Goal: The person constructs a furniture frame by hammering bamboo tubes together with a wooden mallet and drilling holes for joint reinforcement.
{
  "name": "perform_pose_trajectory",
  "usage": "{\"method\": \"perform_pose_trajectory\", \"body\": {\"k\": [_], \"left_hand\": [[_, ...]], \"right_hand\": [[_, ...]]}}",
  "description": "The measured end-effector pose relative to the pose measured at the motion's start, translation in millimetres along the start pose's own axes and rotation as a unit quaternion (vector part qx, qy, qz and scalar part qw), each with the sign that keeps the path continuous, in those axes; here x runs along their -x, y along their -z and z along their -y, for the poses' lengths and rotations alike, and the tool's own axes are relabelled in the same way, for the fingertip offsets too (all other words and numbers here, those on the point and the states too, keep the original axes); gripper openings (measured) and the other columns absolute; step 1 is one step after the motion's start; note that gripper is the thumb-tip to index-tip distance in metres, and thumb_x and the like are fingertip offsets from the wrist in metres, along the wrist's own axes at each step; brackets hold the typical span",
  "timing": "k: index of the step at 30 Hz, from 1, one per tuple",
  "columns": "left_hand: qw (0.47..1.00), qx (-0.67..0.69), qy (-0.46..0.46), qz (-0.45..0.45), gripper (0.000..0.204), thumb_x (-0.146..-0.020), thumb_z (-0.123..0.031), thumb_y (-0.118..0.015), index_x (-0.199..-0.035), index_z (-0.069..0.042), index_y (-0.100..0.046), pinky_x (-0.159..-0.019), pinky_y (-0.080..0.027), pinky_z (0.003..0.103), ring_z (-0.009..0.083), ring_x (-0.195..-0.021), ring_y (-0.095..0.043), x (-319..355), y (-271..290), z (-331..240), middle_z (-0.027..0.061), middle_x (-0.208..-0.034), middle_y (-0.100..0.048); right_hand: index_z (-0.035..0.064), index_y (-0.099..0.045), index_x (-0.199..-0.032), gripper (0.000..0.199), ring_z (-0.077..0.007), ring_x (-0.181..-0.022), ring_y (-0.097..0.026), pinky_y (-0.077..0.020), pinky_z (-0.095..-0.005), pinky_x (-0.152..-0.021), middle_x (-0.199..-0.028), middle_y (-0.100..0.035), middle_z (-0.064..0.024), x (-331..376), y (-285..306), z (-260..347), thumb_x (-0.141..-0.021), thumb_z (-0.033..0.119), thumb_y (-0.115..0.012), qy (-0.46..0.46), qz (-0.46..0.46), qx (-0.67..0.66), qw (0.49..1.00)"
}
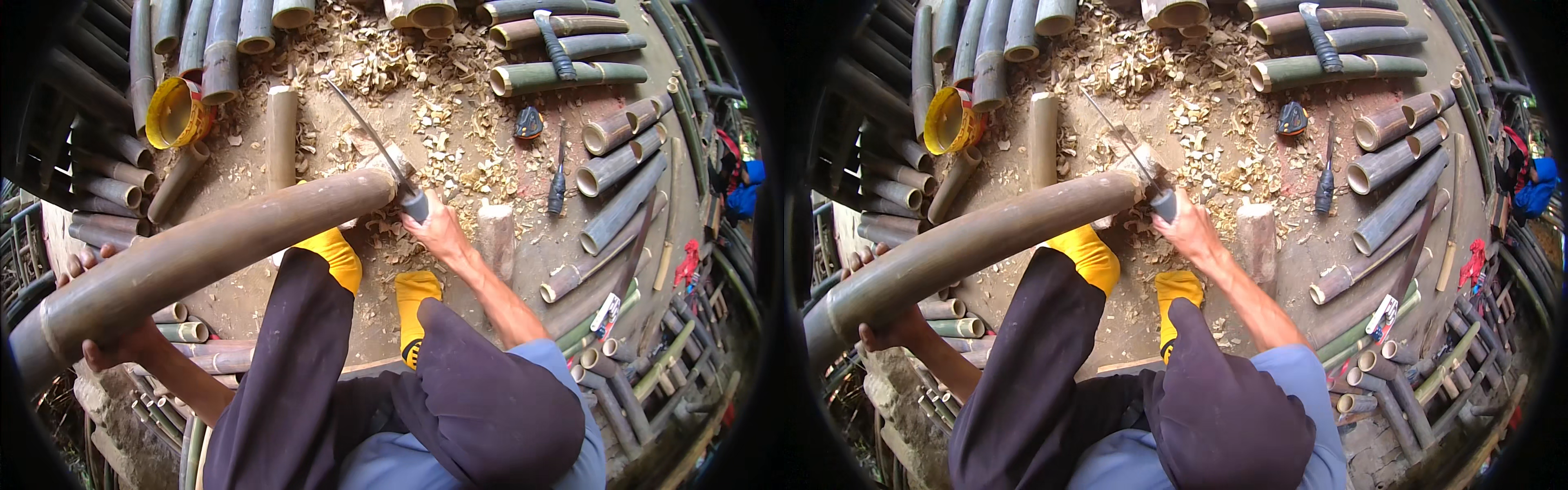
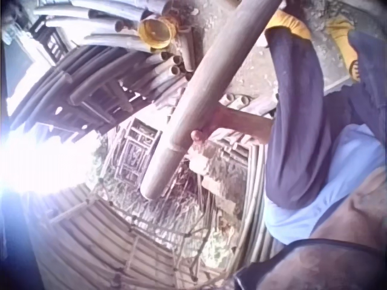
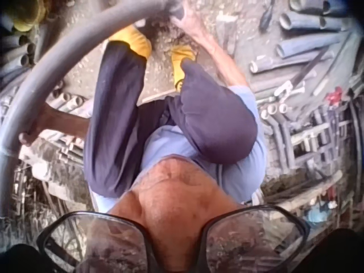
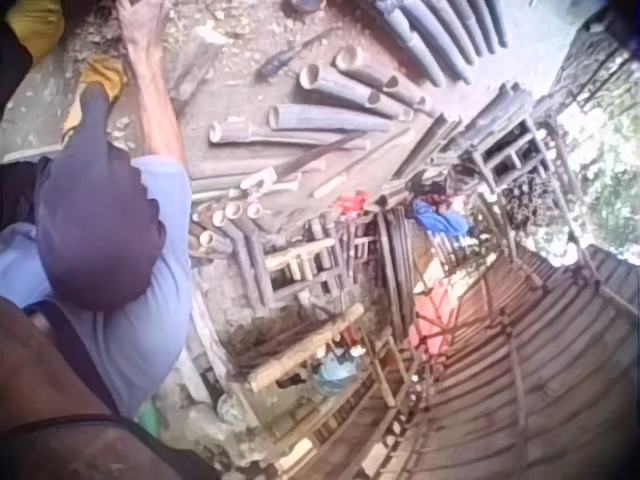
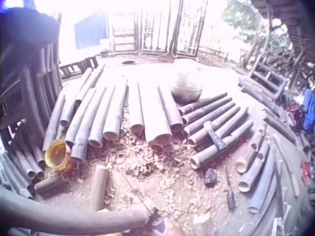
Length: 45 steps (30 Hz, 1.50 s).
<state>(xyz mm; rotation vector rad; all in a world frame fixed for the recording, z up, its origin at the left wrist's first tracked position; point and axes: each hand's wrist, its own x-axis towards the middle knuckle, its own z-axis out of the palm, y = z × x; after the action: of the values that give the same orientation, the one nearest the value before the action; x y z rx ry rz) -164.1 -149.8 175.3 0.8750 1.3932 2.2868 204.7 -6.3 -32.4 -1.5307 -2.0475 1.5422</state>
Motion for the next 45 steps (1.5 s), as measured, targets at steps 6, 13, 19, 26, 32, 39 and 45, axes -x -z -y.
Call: {"method": "perform_pose_trajectory", "body": {"k": [6, 13, 19, 26, 32, 39, 45], "left_hand": [[0.985, -0.021, 0.044, -0.165, 0.060, -0.075, -0.040, -0.058, -0.116, 0.004, -0.050, -0.100, -0.037, 0.050, 0.0358, -0.106, -0.051, -7, 0, -6, 0.0209, -0.113, -0.052], [0.990, 0.064, -0.001, -0.123, 0.056, -0.070, -0.035, -0.058, -0.107, 0.007, -0.051, -0.098, -0.038, 0.046, 0.0341, -0.101, -0.051, -1, 6, -4, 0.0201, -0.102, -0.052], [0.986, -0.047, -0.002, -0.162, 0.060, -0.070, -0.039, -0.056, -0.110, 0.005, -0.049, -0.094, -0.040, 0.045, 0.0330, -0.098, -0.053, 6, -5, -13, 0.0185, -0.101, -0.053], [0.985, -0.051, -0.026, -0.162, 0.061, -0.072, -0.041, -0.053, -0.109, 0.006, -0.050, -0.094, -0.041, 0.044, 0.0331, -0.098, -0.053, 3, -24, -13, 0.0191, -0.100, -0.054], [0.982, -0.069, -0.026, -0.172, 0.063, -0.071, -0.042, -0.053, -0.110, 0.007, -0.049, -0.095, -0.040, 0.044, 0.0329, -0.099, -0.053, 7, -30, -20, 0.0201, -0.102, -0.054], [0.987, -0.039, -0.045, -0.147, 0.066, -0.068, -0.041, -0.055, -0.114, 0.006, -0.047, -0.094, -0.039, 0.044, 0.0312, -0.097, -0.052, 4, -37, -15, 0.0198, -0.102, -0.052], [0.995, 0.054, -0.065, -0.060, 0.074, -0.059, -0.039, -0.061, -0.116, 0.005, -0.045, -0.094, -0.037, 0.041, 0.0275, -0.097, -0.044, 3, -8, -17, 0.0166, -0.101, -0.043]], "right_hand": [[-0.0003, -0.049, -0.102, 0.037, -0.0316, -0.071, -0.068, -0.0540, -0.0385, -0.060, -0.078, -0.065, -0.0194, 20, 10, 30, -0.082, 0.026, -0.068, 0.035, -0.052, -0.045, 0.997], [-0.0015, -0.047, -0.101, 0.037, -0.0276, -0.065, -0.068, -0.0542, -0.0393, -0.055, -0.074, -0.064, -0.0153, 15, 2, 17, -0.083, 0.024, -0.067, 0.167, -0.089, -0.010, 0.982], [-0.0010, -0.049, -0.100, 0.037, -0.0279, -0.068, -0.068, -0.0543, -0.0358, -0.058, -0.077, -0.065, -0.0179, 31, 17, 63, -0.085, 0.028, -0.066, 0.095, -0.038, -0.076, 0.992], [0.0018, -0.049, -0.093, 0.034, -0.0308, -0.063, -0.067, -0.0542, -0.0386, -0.053, -0.072, -0.064, -0.0170, 0, -1, 24, -0.084, 0.029, -0.067, 0.087, -0.057, 0.039, 0.994], [0.0004, -0.051, -0.101, 0.037, -0.0236, -0.067, -0.069, -0.0556, -0.0337, -0.056, -0.073, -0.065, -0.0148, 34, 26, 75, -0.083, 0.027, -0.069, 0.180, -0.130, -0.079, 0.972], [-0.0024, -0.054, -0.102, 0.037, -0.0236, -0.073, -0.067, -0.0533, -0.0348, -0.065, -0.079, -0.066, -0.0147, 2, 19, 18, -0.085, 0.028, -0.067, 0.021, 0.030, -0.020, 0.999], [0.0001, -0.053, -0.095, 0.030, -0.0198, -0.062, -0.065, -0.0546, -0.0301, -0.056, -0.072, -0.064, -0.0119, 23, 28, 54, -0.084, 0.024, -0.067, 0.184, -0.078, -0.104, 0.974]]}}
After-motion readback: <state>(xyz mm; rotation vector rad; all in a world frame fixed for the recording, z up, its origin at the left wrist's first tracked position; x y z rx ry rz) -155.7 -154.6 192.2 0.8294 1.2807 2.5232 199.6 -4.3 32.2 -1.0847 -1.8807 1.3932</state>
